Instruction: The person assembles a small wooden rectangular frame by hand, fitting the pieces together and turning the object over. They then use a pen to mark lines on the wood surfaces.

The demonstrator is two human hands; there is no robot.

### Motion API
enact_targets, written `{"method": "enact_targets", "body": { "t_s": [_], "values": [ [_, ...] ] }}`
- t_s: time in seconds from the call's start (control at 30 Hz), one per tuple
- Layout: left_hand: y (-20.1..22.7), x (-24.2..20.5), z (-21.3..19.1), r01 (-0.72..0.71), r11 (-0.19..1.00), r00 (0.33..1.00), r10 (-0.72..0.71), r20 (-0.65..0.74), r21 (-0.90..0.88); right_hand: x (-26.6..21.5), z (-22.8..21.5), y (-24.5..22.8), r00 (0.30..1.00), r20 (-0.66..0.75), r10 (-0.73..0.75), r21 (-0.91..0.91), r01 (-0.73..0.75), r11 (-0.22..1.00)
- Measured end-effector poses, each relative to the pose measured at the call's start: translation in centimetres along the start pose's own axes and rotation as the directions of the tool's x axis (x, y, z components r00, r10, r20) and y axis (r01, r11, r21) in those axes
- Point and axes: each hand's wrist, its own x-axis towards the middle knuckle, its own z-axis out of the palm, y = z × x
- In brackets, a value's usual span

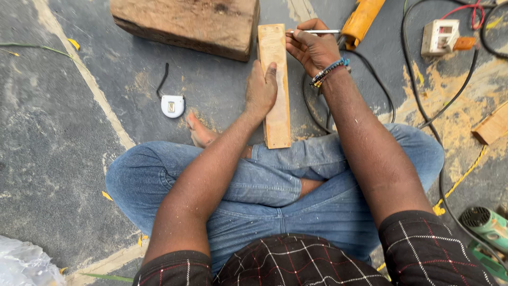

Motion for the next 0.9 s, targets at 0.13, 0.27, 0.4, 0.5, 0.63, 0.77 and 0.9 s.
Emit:
{"method": "enact_targets", "body": {
  "t_s": [0.13, 0.27, 0.4, 0.5, 0.63, 0.77, 0.9],
  "values": [
    [1.4, -0.3, -0.3, -0.117, 0.993, 0.992, 0.116, -0.043, -0.015, -0.3, 0.1, -1.2, 0.997, 0.043, -0.056, 0.029, 0.055, 0.998],
    [2.2, -0.6, -1.0, -0.2, 0.979, 0.977, 0.196, -0.084, -0.043, -0.6, 1.2, -1.9, 0.991, 0.054, -0.122, -0.028, 0.124, 0.992],
    [3.2, -0.7, -1.5, -0.166, 0.986, 0.986, 0.166, -0.032, 0.017, -1.4, 1.9, -2.9, 0.983, 0.066, -0.17, -0.046, 0.173, 0.984],
    [4.1, -1.0, -2.2, -0.18, 0.984, 0.984, 0.18, -0.019, 0.008, -2.1, 2.3, -3.8, 0.983, 0.067, -0.172, -0.025, 0.174, 0.984],
    [5.1, -1.5, -2.8, -0.219, 0.976, 0.975, 0.219, -0.046, -0.002, -2.6, 2.8, -4.3, 0.977, 0.08, -0.199, -0.018, 0.201, 0.98],
    [5.7, -1.8, -3.1, -0.195, 0.981, 0.98, 0.195, -0.032, -0.004, -2.8, 2.9, -4.4, 0.968, 0.098, -0.231, -0.03, 0.235, 0.972],
    [5.9, -2.0, -3.4, -0.223, 0.975, 0.973, 0.223, -0.054, 0.0, -3.0, 3.1, -4.6, 0.963, 0.117, -0.243, -0.037, 0.248, 0.968]
  ]
}}
